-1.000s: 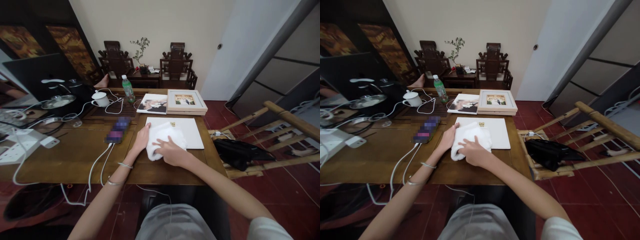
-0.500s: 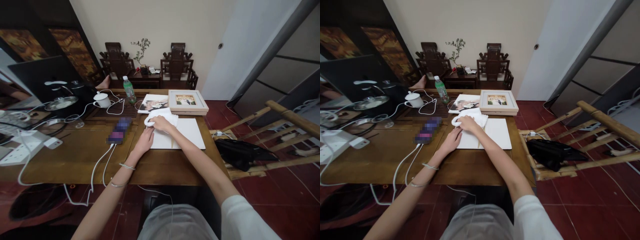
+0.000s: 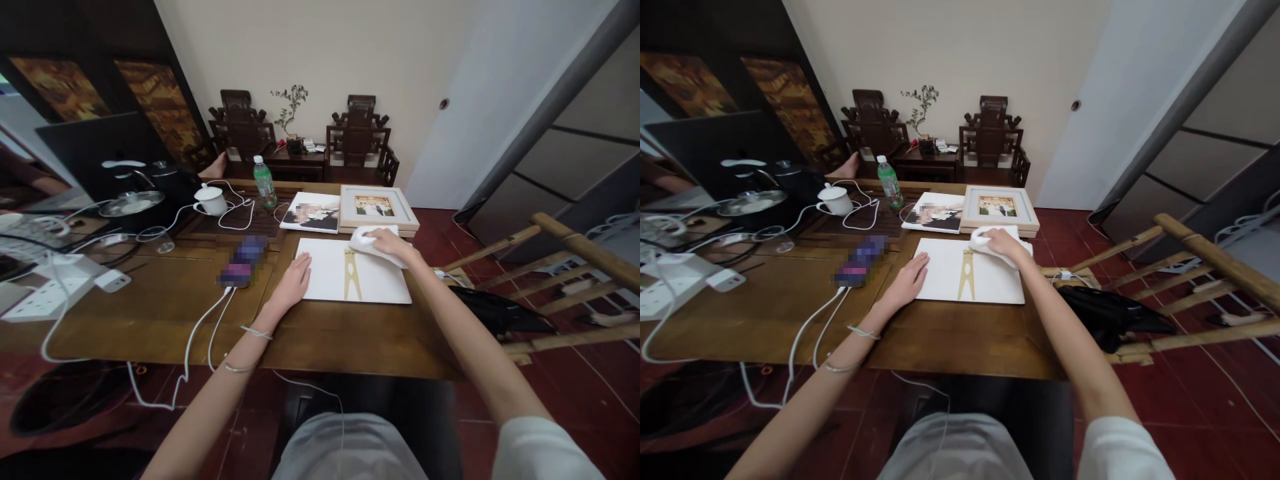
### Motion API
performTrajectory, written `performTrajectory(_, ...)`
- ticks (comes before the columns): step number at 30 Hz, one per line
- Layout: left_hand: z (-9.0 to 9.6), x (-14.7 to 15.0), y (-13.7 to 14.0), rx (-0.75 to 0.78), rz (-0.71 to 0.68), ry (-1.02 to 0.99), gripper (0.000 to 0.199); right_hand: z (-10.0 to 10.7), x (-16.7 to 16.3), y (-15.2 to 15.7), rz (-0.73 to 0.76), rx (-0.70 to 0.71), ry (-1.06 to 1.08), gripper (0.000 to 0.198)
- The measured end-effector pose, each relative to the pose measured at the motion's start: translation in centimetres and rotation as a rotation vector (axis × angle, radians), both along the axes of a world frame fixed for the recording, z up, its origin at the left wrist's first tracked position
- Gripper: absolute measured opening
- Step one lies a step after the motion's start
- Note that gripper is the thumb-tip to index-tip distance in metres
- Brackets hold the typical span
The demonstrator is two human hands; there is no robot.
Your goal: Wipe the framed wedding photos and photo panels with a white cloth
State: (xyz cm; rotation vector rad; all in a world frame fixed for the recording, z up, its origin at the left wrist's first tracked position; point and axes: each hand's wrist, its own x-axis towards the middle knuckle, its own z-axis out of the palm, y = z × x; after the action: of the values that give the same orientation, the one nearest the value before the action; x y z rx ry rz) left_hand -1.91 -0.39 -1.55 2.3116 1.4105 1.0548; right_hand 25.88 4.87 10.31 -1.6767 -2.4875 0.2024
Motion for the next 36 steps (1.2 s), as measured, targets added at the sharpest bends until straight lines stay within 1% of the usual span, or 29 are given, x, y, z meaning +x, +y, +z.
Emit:
performTrajectory(2, 0.0, 0.0, 0.0, 0.001, 0.0, 0.007, 0.04, -0.6, 1.9, -1.4, 0.011, -0.006, 0.047, 0.054)
performTrajectory(4, -0.1, 0.0, 0.0, 0.008, 0.001, 0.022, 0.039, -1.3, 3.0, -3.5, 0.075, -0.019, 0.092, 0.056)
performTrajectory(7, -0.2, 0.0, 0.0, 0.018, 0.004, 0.034, 0.039, -2.0, 3.6, -8.1, 0.184, -0.028, 0.122, 0.055)
performTrajectory(11, -0.2, 0.1, 0.0, 0.019, 0.013, 0.033, 0.038, -2.4, 3.9, -14.3, 0.283, -0.048, 0.137, 0.053)
performTrajectory(13, -0.1, 0.1, -0.1, 0.016, 0.022, 0.036, 0.039, -2.4, 4.2, -15.9, 0.318, -0.072, 0.162, 0.051)
performTrajectory(15, -0.1, 0.2, -0.1, 0.018, 0.024, 0.039, 0.038, -2.5, 4.5, -16.2, 0.333, -0.098, 0.191, 0.049)
performTrajectory(18, 0.0, 0.2, -0.1, 0.02, 0.017, 0.043, 0.038, -2.7, 4.6, -14.5, 0.313, -0.079, 0.234, 0.048)
performTrajectory(22, 0.0, 0.1, -0.1, 0.012, 0.02, 0.041, 0.038, -2.9, 4.2, -10.4, 0.246, -0.016, 0.245, 0.047)
performTrajectory(25, 0.0, 0.0, 0.0, 0.003, 0.018, 0.032, 0.039, -2.7, 3.8, -6.6, 0.186, -0.033, 0.249, 0.047)
performTrajectory(28, 0.0, 0.0, -0.1, 0.0, 0.018, 0.032, 0.039, -2.1, 3.7, -2.8, 0.138, -0.07, 0.259, 0.047)
performTrajectory(31, 0.0, -0.1, -0.1, 0.009, 0.016, 0.032, 0.039, -1.4, 3.7, 0.2, 0.086, -0.083, 0.263, 0.047)
performTrajectory(34, 0.0, -0.2, -0.1, 0.007, 0.013, 0.025, 0.039, -1.0, 3.7, 1.7, 0.055, -0.114, 0.264, 0.049)
performTrajectory(36, 0.0, -0.2, -0.1, -0.004, 0.013, 0.022, 0.039, -1.0, 3.8, 1.5, 0.063, -0.122, 0.269, 0.05)
